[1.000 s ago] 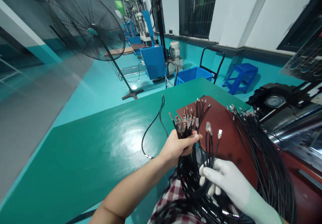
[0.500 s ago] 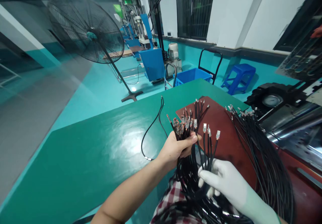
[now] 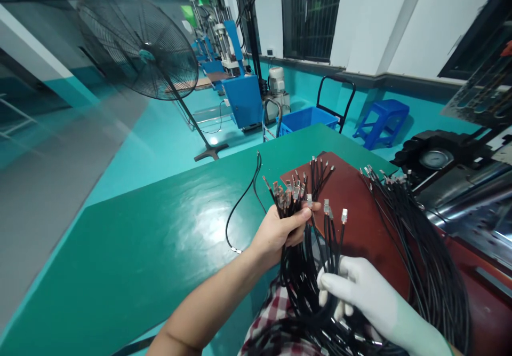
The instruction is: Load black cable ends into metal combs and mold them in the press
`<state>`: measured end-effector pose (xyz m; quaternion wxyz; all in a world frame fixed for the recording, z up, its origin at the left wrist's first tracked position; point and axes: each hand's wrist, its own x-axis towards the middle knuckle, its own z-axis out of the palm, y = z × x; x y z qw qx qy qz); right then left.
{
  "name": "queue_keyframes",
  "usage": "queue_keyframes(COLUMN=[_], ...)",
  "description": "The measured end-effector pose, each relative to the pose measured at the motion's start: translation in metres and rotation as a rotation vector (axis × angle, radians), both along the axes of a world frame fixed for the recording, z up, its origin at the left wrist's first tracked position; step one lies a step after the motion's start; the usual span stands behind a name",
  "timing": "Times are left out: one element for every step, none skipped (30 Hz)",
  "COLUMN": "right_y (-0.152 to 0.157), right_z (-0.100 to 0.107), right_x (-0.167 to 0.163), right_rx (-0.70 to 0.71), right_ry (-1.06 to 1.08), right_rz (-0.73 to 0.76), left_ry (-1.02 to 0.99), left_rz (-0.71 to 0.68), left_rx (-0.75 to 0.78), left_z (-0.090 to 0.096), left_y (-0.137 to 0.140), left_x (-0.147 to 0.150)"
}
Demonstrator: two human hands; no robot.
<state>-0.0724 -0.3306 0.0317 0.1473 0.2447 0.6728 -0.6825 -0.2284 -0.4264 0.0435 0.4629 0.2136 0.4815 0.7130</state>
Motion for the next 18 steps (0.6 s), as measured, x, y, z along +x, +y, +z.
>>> queue_keyframes(right_y=[0.0003, 0.0005, 0.0006, 0.0006, 0.0006, 0.0006, 0.0007, 0.0007, 0.0008, 0.001, 0.0011, 0.0014, 0.0016, 0.0019, 0.0021, 0.0023, 0.0022, 0.002], right_z=[0.0013, 0.0026, 0.0036, 0.0042, 0.0042, 0.0036, 0.0024, 0.0008, -0.001, -0.0026, -0.0039, -0.0045, -0.0046, -0.0041, -0.0033, -0.0025, -0.0018, -0.0015], right_x=[0.0009, 0.0018, 0.0025, 0.0031, 0.0037, 0.0043, 0.0048, 0.0054, 0.0059, 0.0063, 0.0066, 0.0067, 0.0065, 0.0063, 0.006, 0.0056, 0.0054, 0.0052], right_rx=[-0.015, -0.03, -0.042, -0.048, -0.049, -0.044, -0.038, -0.034, -0.032, -0.032, -0.035, -0.04, -0.047, -0.054, -0.057, -0.059, -0.06, -0.058], right_ry=[-0.004, -0.011, -0.019, -0.026, -0.029, -0.026, -0.021, -0.017, -0.009, 0.0, 0.003, 0.003, 0.004, 0.006, 0.008, 0.01, 0.015, 0.019], right_rz=[0.011, 0.019, 0.024, 0.029, 0.035, 0.043, 0.053, 0.062, 0.068, 0.069, 0.067, 0.065, 0.065, 0.065, 0.066, 0.069, 0.071, 0.069], left_ry=[0.001, -0.003, -0.009, -0.015, -0.02, -0.026, -0.031, -0.036, -0.043, -0.051, -0.057, -0.063, -0.07, -0.075, -0.079, -0.082, -0.085, -0.088], left_rz=[0.002, 0.006, 0.009, 0.011, 0.012, 0.013, 0.01, 0.006, 0.001, -0.005, -0.011, -0.016, -0.02, -0.022, -0.025, -0.027, -0.029, -0.031], left_rx=[-0.001, 0.0, 0.003, 0.005, 0.01, 0.016, 0.021, 0.026, 0.031, 0.035, 0.038, 0.036, 0.031, 0.026, 0.021, 0.017, 0.011, 0.007], left_z=[0.0001, 0.0001, 0.0, -0.0002, -0.0005, -0.0009, -0.0013, -0.0019, -0.0024, -0.003, -0.0034, -0.0038, -0.004, -0.004, -0.0038, -0.0036, -0.0032, -0.0029], left_y=[-0.0005, -0.001, -0.0015, -0.002, -0.0025, -0.0028, -0.0031, -0.0033, -0.0034, -0.0035, -0.0036, -0.0037, -0.0038, -0.0039, -0.0041, -0.0042, -0.0043, -0.0043], left_x=[-0.0004, -0.0006, -0.0006, -0.0006, -0.0006, -0.0006, -0.0006, -0.0008, -0.0011, -0.0014, -0.0018, -0.0021, -0.0024, -0.0026, -0.0027, -0.0027, -0.0027, -0.0026])
